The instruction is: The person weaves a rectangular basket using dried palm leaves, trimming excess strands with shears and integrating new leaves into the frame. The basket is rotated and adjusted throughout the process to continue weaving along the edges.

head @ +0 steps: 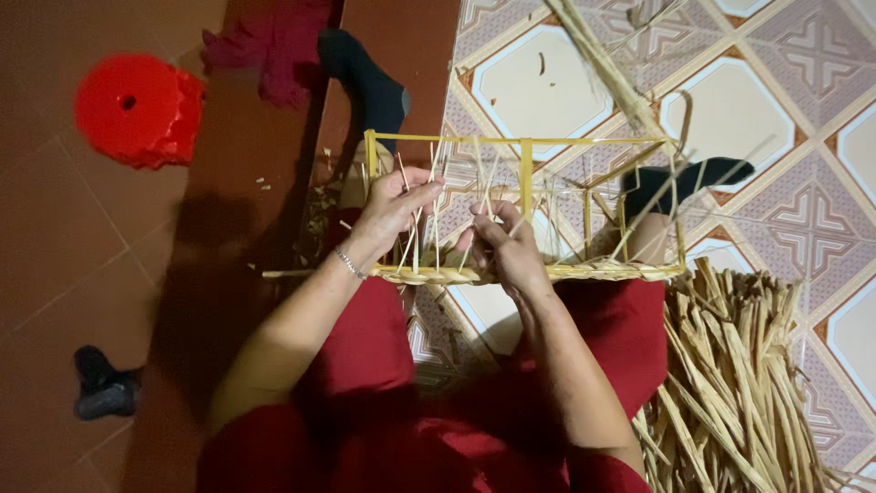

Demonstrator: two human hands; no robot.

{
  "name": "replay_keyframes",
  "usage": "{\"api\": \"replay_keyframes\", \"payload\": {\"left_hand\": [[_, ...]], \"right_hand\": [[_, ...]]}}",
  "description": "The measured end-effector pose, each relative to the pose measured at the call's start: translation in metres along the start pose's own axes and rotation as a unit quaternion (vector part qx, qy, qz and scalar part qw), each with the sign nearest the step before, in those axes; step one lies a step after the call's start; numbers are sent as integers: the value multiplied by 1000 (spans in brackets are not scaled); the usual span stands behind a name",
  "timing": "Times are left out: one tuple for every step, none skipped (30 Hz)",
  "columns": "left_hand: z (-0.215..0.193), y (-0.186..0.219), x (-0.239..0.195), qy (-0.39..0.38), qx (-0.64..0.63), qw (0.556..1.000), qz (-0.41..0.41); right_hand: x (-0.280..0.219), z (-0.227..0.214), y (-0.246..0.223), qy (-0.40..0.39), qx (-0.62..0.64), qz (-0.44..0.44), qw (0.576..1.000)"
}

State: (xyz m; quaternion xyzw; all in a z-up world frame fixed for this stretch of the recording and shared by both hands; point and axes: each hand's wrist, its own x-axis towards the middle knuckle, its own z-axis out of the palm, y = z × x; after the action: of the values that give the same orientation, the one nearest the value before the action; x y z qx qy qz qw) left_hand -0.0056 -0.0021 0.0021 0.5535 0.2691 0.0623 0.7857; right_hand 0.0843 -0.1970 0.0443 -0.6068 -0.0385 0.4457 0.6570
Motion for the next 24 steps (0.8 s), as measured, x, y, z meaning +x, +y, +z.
{"api": "replay_keyframes", "payload": {"left_hand": [[-1, 0, -8, 7, 37, 999, 9], [-2, -1, -17, 14, 75, 997, 17], [-2, -3, -26, 20, 112, 993, 26], [-3, -6, -39, -14, 148, 982, 118], [-4, -8, -55, -49, 183, 959, 209], [-4, -9, -69, -84, 217, 925, 299], [0, -11, -83, -88, 224, 936, 257], [3, -12, -97, -93, 231, 944, 215], [6, -12, -109, -95, 231, 939, 237], [8, -9, -119, -99, 233, 932, 261], [10, -6, -125, -103, 234, 924, 284], [10, -2, -129, -98, 253, 910, 312], [9, 3, -137, -95, 272, 895, 339], [9, 8, -143, -90, 291, 879, 367], [11, 10, -145, -79, 279, 888, 356], [14, 10, -145, -67, 268, 897, 346], [16, 11, -149, -55, 257, 905, 335], [16, 12, -152, -51, 242, 920, 303], [16, 13, -154, -48, 227, 934, 270], [15, 14, -154, -45, 211, 947, 238], [15, 13, -152, -40, 204, 952, 225], [16, 12, -150, -35, 196, 957, 210], [16, 10, -148, -31, 187, 962, 195], [15, 7, -152, -29, 170, 970, 172]], "right_hand": [[-8, -1, 4, -6, -29, -26, 999], [-20, -4, 9, -11, -59, -53, 997], [-30, -8, 16, -17, -88, -80, 993], [-41, -9, 23, -41, -81, -88, 992], [-52, -11, 30, -65, -73, -96, 991], [-61, -13, 36, -90, -65, -106, 988], [-71, -14, 41, -105, -88, -110, 984], [-81, -15, 46, -121, -110, -116, 980], [-88, -14, 49, -137, -133, -121, 974], [-92, -12, 52, -155, -149, -157, 964], [-96, -9, 53, -173, -164, -192, 952], [-97, -6, 53, -188, -180, -228, 938], [-100, -5, 51, -183, -209, -269, 922], [-104, -6, 48, -179, -238, -311, 903], [-107, -6, 46, -174, -267, -351, 881], [-104, -6, 45, -169, -282, -383, 863], [-99, -6, 45, -164, -297, -415, 844], [-97, -6, 45, -161, -311, -448, 823], [-96, -4, 46, -124, -322, -410, 844], [-92, -1, 48, -86, -334, -371, 862], [-90, 0, 51, -48, -344, -330, 878], [-90, -1, 52, -24, -333, -326, 884], [-84, -2, 54, 1, -322, -322, 890], [-83, -2, 56, 24, -310, -317, 896]]}}
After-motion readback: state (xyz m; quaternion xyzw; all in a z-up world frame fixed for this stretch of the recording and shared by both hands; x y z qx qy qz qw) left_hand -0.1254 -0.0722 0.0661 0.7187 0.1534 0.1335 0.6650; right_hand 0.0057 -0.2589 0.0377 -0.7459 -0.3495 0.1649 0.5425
